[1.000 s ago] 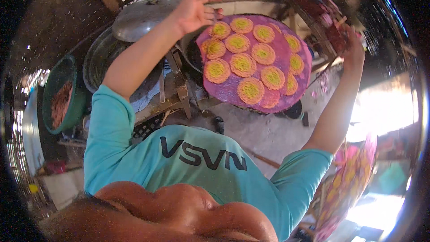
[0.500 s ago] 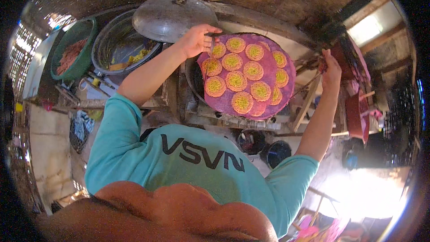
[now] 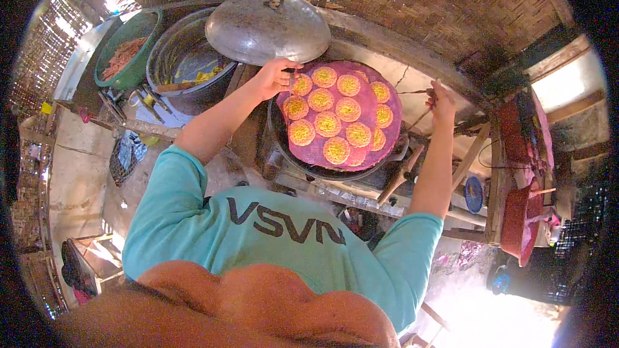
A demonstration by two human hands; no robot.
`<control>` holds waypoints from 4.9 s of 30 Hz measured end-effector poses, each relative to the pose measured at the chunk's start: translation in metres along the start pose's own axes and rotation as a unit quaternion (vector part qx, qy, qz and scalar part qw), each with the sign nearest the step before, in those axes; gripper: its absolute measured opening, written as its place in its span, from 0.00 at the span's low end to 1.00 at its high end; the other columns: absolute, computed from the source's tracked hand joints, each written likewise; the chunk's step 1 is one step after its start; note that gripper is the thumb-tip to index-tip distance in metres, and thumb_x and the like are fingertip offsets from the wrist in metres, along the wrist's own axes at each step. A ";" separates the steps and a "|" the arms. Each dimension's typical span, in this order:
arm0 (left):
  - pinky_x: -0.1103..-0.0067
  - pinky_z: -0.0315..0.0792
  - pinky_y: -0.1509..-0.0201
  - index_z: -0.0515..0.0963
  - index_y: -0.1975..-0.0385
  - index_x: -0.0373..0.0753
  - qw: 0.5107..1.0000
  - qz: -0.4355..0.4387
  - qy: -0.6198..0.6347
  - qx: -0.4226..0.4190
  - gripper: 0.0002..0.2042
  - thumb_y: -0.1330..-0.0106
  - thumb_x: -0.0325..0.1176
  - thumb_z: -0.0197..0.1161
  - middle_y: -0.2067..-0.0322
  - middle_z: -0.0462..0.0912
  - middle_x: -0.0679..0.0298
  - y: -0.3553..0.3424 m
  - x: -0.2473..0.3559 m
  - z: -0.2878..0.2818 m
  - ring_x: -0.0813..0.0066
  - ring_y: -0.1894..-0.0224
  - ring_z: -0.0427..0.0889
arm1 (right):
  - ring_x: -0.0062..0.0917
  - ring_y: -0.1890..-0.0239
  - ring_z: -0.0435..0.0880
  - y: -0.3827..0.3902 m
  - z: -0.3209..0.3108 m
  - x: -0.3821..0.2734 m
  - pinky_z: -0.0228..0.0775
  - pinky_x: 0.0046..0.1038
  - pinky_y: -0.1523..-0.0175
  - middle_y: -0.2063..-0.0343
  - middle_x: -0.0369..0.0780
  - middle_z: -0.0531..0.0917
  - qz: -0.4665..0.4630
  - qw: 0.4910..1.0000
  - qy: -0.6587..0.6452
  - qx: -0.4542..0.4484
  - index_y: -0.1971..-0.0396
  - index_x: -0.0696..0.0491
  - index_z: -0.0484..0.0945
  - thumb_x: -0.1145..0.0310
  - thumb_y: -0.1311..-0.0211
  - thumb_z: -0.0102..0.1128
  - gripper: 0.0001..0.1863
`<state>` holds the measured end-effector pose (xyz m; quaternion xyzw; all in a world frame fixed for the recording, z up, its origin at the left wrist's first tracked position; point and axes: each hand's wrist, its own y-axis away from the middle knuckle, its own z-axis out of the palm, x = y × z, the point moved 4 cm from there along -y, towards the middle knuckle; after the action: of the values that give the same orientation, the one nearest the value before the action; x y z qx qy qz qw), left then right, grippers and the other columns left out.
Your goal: The person picks up a circular tray with small yellow and pink crackers on it, places it into a large pot for steaming, then removes a grid and a cloth before using a tool to shape and place more pink crackers onto another tray.
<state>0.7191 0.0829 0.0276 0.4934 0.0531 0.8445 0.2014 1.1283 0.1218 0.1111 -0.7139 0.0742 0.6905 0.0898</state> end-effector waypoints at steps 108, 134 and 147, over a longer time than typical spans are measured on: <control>0.78 0.70 0.66 0.75 0.66 0.38 0.698 0.284 -0.500 0.428 0.12 0.52 0.19 0.54 0.70 0.78 0.61 0.312 -0.058 -0.093 0.69 0.71 0.76 | 0.45 0.39 0.31 0.046 0.314 0.268 0.25 0.53 0.41 0.40 0.46 0.37 -0.217 0.722 0.622 -0.212 0.43 0.54 0.49 0.36 0.51 0.36 0.43; 0.76 0.69 0.62 0.74 0.61 0.43 0.572 0.262 -0.444 0.637 0.12 0.47 0.26 0.53 0.69 0.78 0.65 0.415 -0.100 -0.088 0.69 0.66 0.76 | 0.38 0.68 0.76 -0.147 0.512 0.022 0.67 0.37 0.61 0.69 0.52 0.76 -0.367 0.736 0.550 -0.150 0.67 0.58 0.75 0.42 0.47 0.37 0.32; 0.76 0.69 0.62 0.74 0.62 0.42 0.501 0.217 -0.420 0.725 0.12 0.48 0.25 0.53 0.71 0.78 0.64 0.473 -0.124 -0.068 0.68 0.68 0.76 | 0.35 0.65 0.75 -0.145 0.460 0.004 0.65 0.34 0.59 0.66 0.48 0.76 -0.307 0.823 0.455 -0.144 0.65 0.58 0.75 0.49 0.47 0.41 0.26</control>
<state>0.5783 -0.3908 0.0285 0.7596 0.4473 0.2212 -0.4172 0.7143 0.3692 0.0972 -0.9377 -0.2164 0.2269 0.1494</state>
